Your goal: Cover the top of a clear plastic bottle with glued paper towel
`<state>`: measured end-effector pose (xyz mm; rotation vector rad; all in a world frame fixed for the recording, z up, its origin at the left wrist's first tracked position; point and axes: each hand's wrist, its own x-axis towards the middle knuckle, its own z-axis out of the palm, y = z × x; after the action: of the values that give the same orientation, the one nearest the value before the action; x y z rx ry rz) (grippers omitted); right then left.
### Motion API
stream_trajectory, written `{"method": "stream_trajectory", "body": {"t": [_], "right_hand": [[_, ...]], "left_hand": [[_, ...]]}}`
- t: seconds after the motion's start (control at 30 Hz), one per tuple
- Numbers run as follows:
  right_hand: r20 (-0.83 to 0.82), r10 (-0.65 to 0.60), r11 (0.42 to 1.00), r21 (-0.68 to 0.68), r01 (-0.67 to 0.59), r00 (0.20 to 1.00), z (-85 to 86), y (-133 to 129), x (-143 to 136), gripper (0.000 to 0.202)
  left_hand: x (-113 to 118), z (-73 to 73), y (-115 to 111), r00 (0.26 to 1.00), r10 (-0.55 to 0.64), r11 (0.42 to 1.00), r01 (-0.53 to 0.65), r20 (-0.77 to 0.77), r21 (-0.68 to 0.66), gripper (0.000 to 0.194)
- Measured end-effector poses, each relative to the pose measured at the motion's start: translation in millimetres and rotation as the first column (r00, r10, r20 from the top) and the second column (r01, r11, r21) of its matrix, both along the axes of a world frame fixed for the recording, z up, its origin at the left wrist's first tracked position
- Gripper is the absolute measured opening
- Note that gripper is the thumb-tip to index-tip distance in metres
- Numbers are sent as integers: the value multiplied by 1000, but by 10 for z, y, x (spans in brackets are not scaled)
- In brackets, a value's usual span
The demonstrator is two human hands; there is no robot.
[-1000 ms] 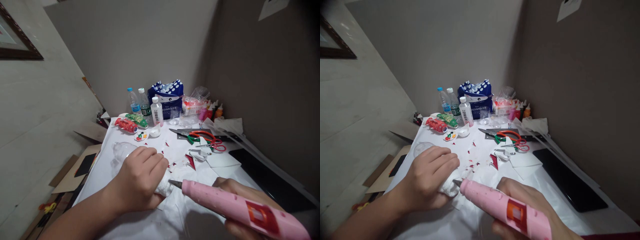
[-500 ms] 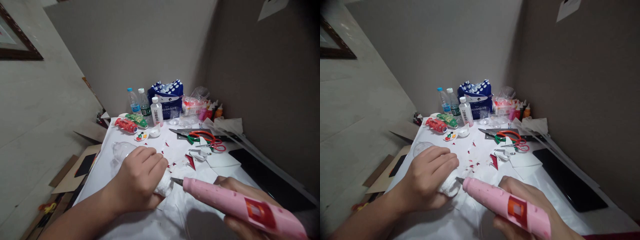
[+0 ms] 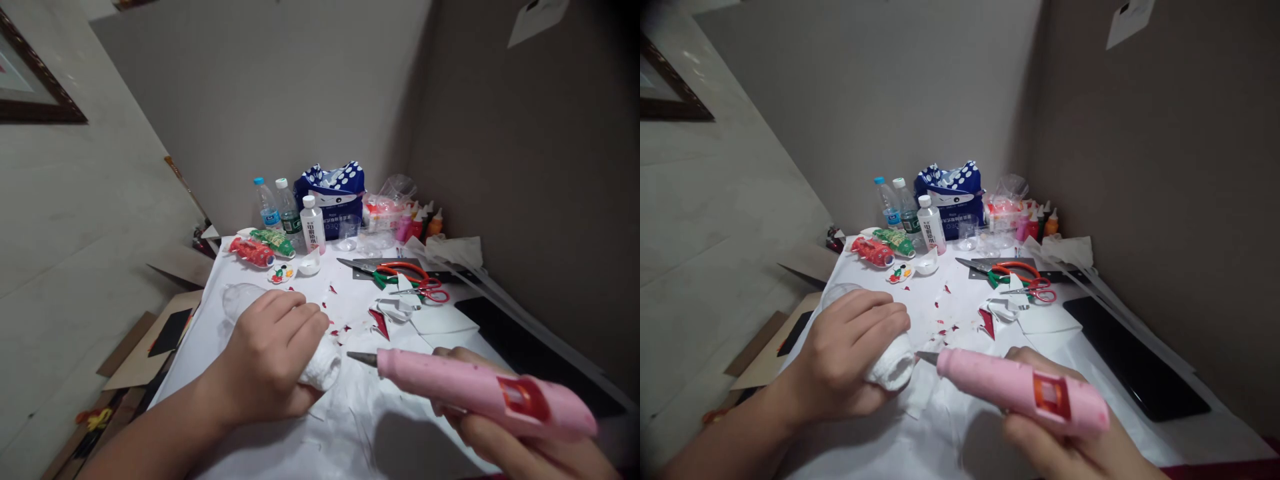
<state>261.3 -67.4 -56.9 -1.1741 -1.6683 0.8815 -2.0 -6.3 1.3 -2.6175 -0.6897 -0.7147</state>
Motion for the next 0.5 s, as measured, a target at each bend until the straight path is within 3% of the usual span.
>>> {"method": "stream_trajectory", "body": {"t": [0.07,0.17,0.27,0.33,0.4,0.5], "right_hand": [[-32,-59,985,-166,53,998,-99,60,54,42],[-42,-145,915,-386,118,988,-180,193,112,52],[2,-38,851,-524,34,999,-207,296,153,56],[108,99,849,-527,-27,989,-234,330,187,55],[301,162,897,-442,-14,940,-264,343,217,51],[655,114,962,-260,80,747,-223,336,211,48]], "left_hand": [[-5,14,-5,1000,9,1000,-9,16,-5,29],[-1,29,-17,999,7,1000,-7,39,-12,27],[1,39,-33,998,-1,999,4,61,-38,28],[-4,47,-48,997,0,999,4,83,-52,29],[-12,53,-68,993,0,999,6,114,-52,29],[-16,54,-104,985,-19,998,30,169,-61,30]]}}
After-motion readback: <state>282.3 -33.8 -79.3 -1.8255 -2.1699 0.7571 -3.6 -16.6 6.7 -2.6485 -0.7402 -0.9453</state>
